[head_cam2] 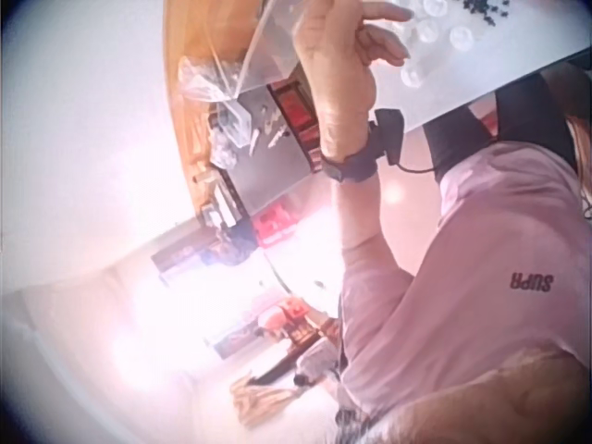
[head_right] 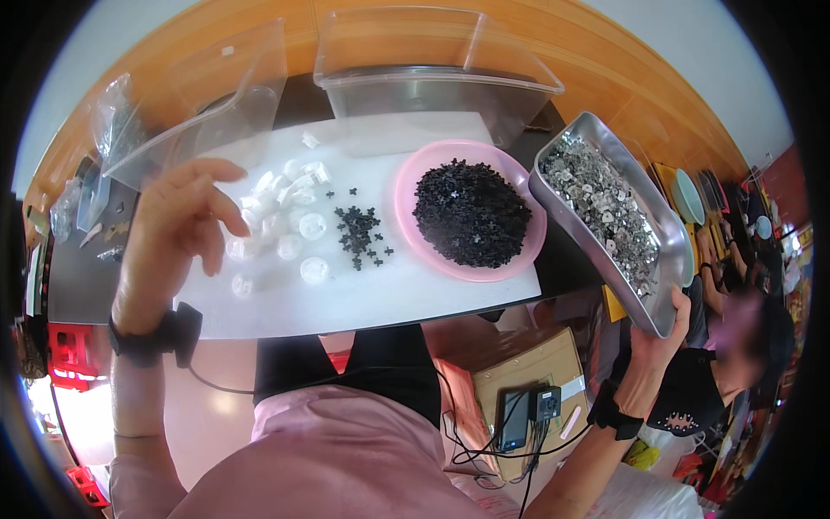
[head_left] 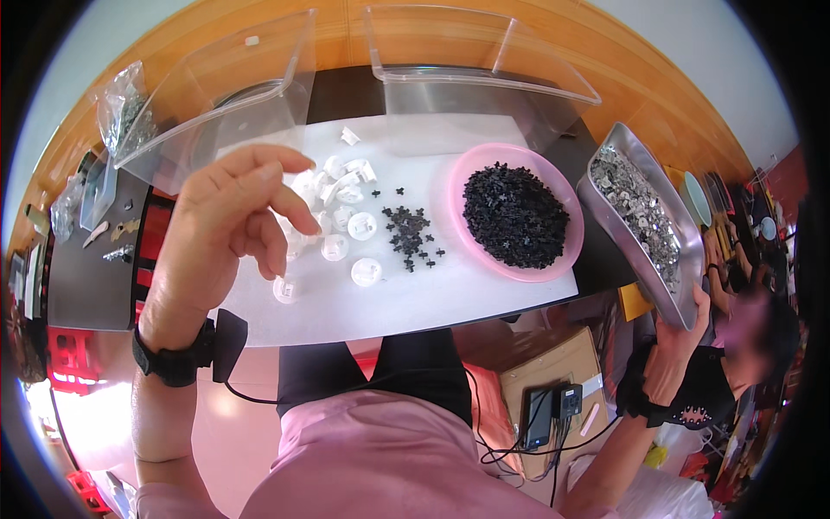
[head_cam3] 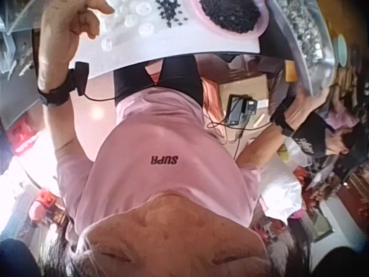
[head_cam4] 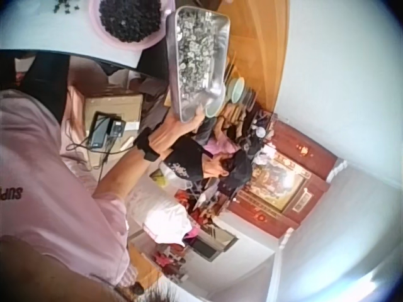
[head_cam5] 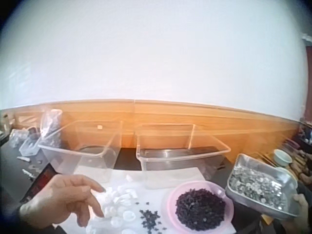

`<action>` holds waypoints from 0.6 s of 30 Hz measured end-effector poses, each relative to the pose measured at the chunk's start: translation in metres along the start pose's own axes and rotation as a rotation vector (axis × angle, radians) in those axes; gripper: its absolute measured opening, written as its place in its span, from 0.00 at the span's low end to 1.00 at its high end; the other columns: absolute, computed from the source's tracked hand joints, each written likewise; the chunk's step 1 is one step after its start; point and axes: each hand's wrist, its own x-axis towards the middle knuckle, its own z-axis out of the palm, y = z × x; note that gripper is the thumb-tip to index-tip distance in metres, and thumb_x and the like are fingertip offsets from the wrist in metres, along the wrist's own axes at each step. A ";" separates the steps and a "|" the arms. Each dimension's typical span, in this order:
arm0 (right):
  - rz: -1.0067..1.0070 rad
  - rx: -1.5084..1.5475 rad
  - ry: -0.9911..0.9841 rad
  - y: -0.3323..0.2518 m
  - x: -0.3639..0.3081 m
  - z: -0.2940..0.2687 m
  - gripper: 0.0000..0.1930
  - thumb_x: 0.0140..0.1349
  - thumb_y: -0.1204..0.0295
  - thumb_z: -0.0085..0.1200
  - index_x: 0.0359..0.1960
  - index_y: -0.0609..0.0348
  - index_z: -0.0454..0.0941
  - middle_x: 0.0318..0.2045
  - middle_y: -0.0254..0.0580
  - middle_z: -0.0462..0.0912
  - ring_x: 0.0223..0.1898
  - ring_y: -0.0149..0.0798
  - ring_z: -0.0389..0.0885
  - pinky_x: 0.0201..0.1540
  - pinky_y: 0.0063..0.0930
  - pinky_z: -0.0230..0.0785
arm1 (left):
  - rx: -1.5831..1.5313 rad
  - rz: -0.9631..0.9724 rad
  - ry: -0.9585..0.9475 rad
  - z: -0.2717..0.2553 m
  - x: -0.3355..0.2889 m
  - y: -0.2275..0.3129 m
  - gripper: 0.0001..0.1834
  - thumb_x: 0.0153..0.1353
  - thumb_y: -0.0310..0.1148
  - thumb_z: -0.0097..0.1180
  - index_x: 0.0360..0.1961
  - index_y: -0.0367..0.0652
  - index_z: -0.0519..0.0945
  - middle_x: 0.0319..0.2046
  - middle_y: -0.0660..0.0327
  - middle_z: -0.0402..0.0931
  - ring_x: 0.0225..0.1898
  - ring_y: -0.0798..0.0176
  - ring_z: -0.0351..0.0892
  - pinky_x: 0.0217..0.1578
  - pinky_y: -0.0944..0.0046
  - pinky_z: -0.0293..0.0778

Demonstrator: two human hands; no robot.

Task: Assembling small white plastic circular components by manually inserting metal rings and black plastic bits.

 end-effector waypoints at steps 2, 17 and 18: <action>-0.005 -0.004 0.004 -0.002 -0.006 0.005 0.18 0.62 0.67 0.47 0.50 0.65 0.73 0.45 0.46 0.82 0.45 0.41 0.82 0.51 0.35 0.74 | 0.076 -0.058 0.014 -0.003 -0.003 -0.013 0.17 0.66 0.36 0.47 0.47 0.32 0.74 0.26 0.56 0.81 0.15 0.72 0.74 0.17 0.76 0.69; -0.114 -0.081 0.099 0.007 -0.005 -0.018 0.18 0.61 0.65 0.47 0.48 0.65 0.74 0.41 0.45 0.84 0.37 0.38 0.85 0.37 0.29 0.80 | 0.139 -0.228 -0.109 0.001 -0.018 -0.022 0.14 0.66 0.34 0.48 0.45 0.33 0.76 0.24 0.59 0.80 0.18 0.73 0.74 0.20 0.75 0.70; -0.087 -0.057 0.064 0.006 -0.006 -0.019 0.19 0.61 0.65 0.46 0.49 0.66 0.74 0.42 0.46 0.83 0.39 0.39 0.85 0.39 0.31 0.80 | 0.099 -0.240 -0.158 0.008 -0.017 -0.021 0.15 0.66 0.34 0.49 0.46 0.33 0.76 0.24 0.59 0.79 0.18 0.73 0.74 0.20 0.74 0.70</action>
